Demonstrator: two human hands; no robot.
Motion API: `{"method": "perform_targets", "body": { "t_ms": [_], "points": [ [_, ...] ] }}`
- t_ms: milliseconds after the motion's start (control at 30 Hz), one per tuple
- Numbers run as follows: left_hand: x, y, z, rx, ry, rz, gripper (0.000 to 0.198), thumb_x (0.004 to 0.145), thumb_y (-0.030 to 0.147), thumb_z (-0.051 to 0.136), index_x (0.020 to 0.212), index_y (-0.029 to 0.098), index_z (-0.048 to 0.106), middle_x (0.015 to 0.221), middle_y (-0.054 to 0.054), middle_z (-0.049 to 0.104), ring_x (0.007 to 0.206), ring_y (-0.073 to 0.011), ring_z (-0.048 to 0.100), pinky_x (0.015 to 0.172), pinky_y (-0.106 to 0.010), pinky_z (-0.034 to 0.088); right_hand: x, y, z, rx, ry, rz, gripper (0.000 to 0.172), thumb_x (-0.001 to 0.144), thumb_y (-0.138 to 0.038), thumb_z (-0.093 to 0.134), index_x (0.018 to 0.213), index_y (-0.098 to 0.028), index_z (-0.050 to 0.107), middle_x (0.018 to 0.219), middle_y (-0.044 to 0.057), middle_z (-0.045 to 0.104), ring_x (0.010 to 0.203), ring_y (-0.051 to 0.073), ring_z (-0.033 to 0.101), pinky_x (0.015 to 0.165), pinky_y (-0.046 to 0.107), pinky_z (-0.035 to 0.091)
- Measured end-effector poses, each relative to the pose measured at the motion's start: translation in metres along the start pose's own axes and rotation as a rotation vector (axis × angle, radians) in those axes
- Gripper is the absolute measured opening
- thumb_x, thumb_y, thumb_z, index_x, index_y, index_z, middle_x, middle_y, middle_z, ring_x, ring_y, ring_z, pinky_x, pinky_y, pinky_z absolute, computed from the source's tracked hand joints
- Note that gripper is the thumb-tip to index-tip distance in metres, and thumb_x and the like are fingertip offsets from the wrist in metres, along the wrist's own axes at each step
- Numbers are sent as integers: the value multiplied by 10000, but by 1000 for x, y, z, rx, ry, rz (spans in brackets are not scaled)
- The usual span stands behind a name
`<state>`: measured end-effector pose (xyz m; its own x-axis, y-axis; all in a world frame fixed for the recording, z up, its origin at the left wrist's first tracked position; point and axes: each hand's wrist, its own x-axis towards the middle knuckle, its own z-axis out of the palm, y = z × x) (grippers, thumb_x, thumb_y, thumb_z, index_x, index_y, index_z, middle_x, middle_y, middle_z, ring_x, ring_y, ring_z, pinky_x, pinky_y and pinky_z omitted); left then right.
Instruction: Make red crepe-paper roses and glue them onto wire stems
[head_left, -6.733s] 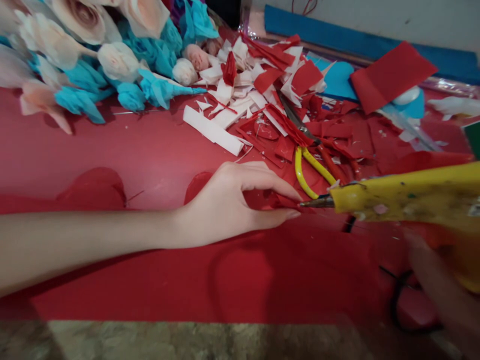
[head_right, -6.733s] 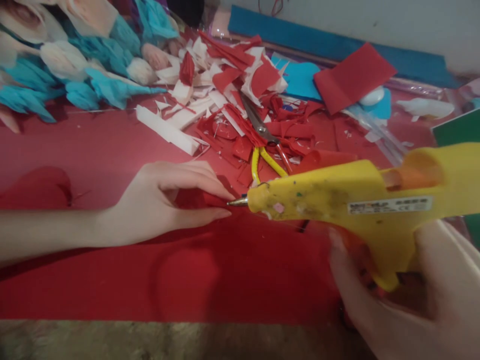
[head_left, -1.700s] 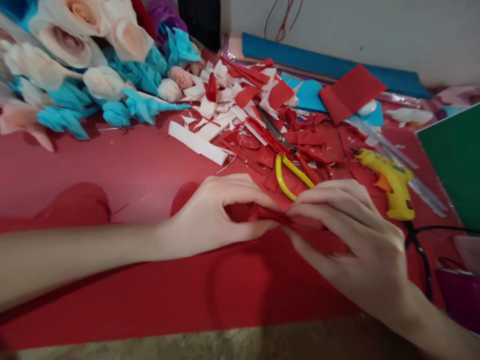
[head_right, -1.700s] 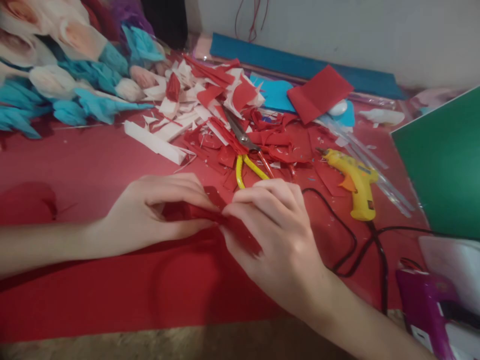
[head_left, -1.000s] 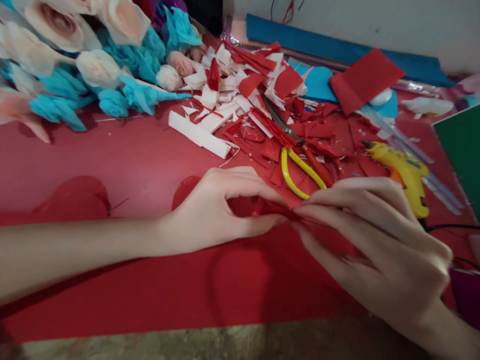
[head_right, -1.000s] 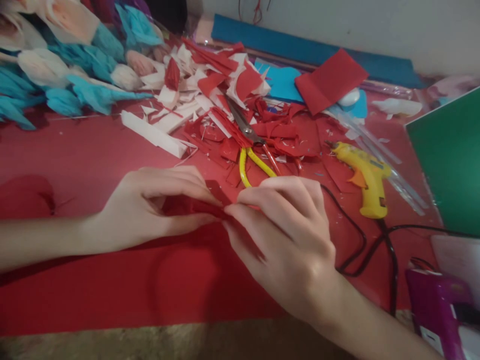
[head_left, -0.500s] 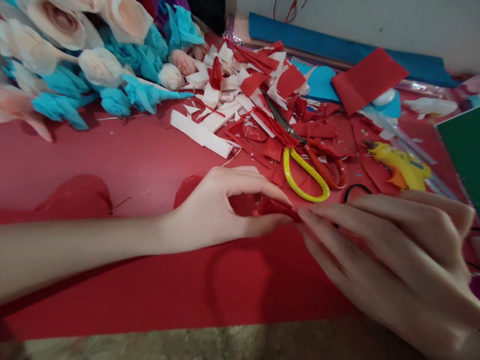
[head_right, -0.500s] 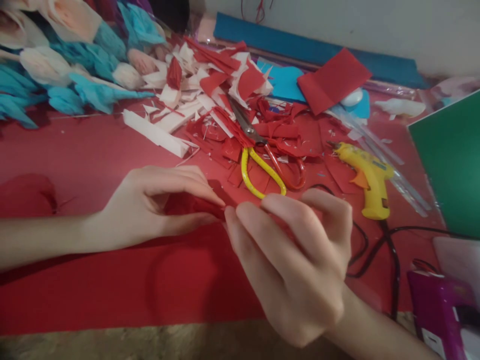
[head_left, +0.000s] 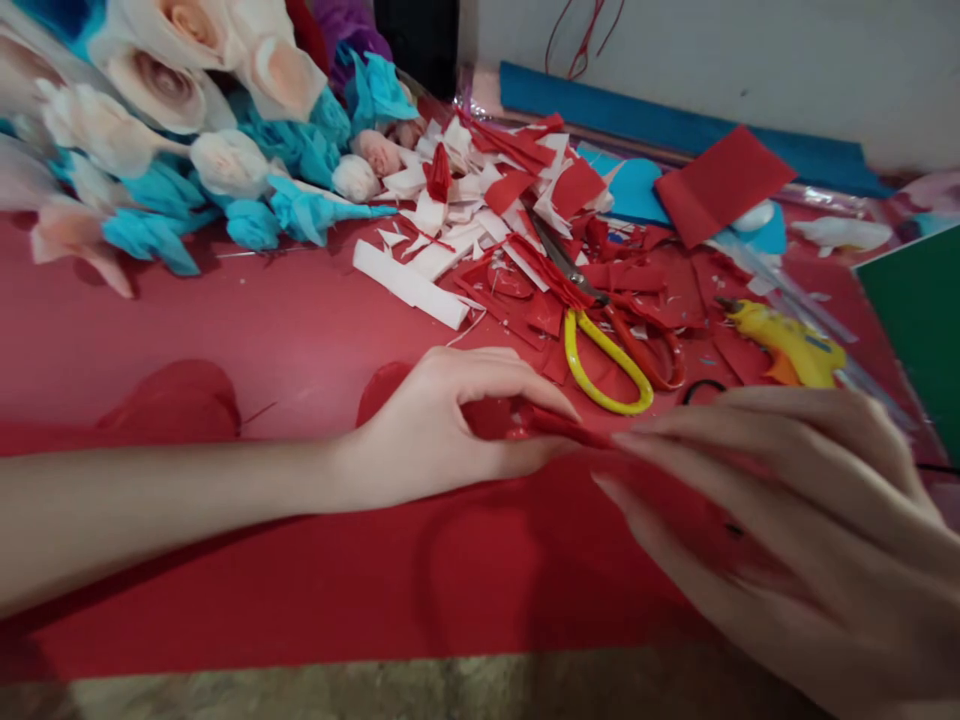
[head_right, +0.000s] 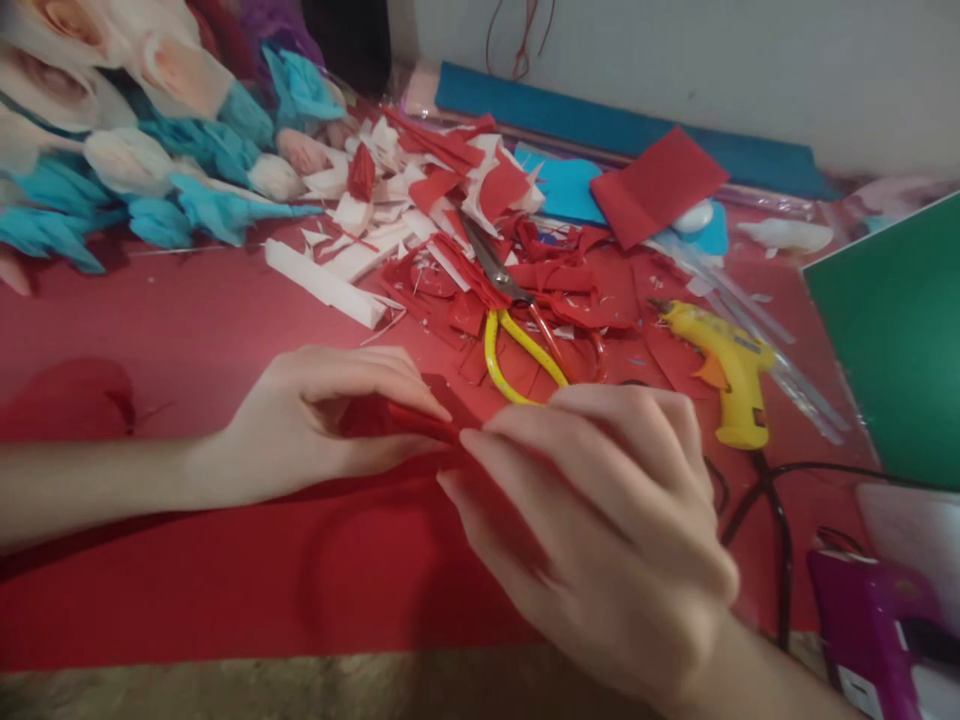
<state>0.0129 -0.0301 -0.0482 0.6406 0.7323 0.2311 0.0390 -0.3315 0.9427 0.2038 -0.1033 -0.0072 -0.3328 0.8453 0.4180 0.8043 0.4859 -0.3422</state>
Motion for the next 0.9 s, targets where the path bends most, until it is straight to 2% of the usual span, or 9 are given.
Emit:
{"method": "perform_targets", "body": {
  "t_ms": [100,267,433,667,900],
  "points": [
    [-1,0,0,-5,-24,13,173,712,112,660,884,127,653,807,-32,676,734,-114,608,678,-217,495,13,-2,-4,58,17,136,134,721,-117,628,812,-210,660,828,15,654,751,149,594,685,276,495],
    [2,0,0,23,-48,79,149,719,94,650,864,129,650,771,-24,667,704,-97,588,663,-198,479,17,3,2,329,-136,257,107,724,-103,613,743,-202,649,788,-13,668,720,107,630,591,155,509],
    [3,1,-2,37,-91,128,136,724,84,642,852,132,646,777,-22,668,727,-89,593,705,-183,484,16,5,5,430,-208,340,74,731,-154,627,745,-221,654,792,-19,678,736,130,641,600,172,524],
    [3,0,-2,19,-140,115,94,742,132,634,834,151,645,754,-42,660,688,-122,598,636,-223,493,15,3,7,500,-268,411,57,724,-160,621,722,-210,648,752,-34,670,718,105,629,595,135,497],
    [2,2,-2,-3,-200,76,92,737,108,636,825,136,642,774,-48,664,706,-118,613,653,-205,503,16,6,8,569,-435,479,48,746,-212,587,731,-191,628,745,-9,645,686,126,612,590,188,485]
  ]
}}
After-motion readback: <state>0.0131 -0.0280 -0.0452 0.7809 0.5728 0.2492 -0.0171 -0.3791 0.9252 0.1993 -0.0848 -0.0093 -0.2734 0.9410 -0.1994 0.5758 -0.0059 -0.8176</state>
